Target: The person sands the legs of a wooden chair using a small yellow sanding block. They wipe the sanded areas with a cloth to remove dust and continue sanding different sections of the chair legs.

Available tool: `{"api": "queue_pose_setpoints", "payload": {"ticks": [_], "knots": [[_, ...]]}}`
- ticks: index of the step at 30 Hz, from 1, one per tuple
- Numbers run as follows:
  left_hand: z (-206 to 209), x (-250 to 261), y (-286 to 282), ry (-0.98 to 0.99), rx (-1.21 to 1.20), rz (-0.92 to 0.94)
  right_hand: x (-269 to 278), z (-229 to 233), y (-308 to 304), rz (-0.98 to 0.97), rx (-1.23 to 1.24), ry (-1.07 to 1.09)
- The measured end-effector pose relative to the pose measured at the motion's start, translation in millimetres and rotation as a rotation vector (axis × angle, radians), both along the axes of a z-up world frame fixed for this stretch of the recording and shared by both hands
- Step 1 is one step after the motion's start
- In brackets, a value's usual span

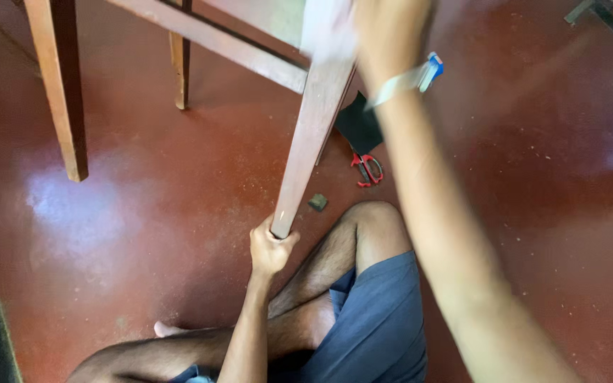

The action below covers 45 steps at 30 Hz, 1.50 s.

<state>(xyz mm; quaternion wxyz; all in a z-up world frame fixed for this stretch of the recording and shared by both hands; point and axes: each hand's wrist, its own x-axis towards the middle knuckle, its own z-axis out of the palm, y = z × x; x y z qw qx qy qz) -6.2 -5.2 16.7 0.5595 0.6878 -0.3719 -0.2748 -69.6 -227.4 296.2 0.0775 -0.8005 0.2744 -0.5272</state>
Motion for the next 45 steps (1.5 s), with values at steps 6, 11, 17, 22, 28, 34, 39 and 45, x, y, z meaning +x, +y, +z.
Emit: {"api": "queue_pose_setpoints", "payload": {"ticks": [6, 11, 17, 22, 28, 34, 39, 45], "knots": [[-25.9, 0.3, 5.7, 0.053, -0.029, -0.013, -0.1, -113.0, 128.1, 0.053, 0.008, -0.054], [-42.4, 4.9, 6.5, 0.083, -0.111, -0.100, -10.9, -193.2, 163.4, 0.104, 0.061, 0.008], [-41.9, 9.6, 5.8, -0.543, -0.443, 0.073, -46.2, -205.5, 154.5, 0.372, 0.121, 0.261], [-34.4, 3.9, 6.6, 0.112, -0.144, -0.092, -114.6, -151.7, 115.1, 0.448, 0.567, 0.624], [-3.5, -0.1, 4.7, 0.090, -0.032, -0.022, -205.9, -155.9, 26.2, -0.215, 0.410, 0.718], [4.0, -1.3, 1.1, 0.088, -0.024, 0.017, -235.8, -226.0, -7.7, -0.274, 0.357, 0.866], [4.8, -2.3, 1.4, 0.053, -0.024, 0.018, -145.6, -283.3, 3.5, 0.020, 0.649, 0.611], [-2.4, -1.0, 2.3, 0.074, -0.012, 0.003, -66.3, -335.4, 10.0, -0.095, 0.805, 1.132]]}}
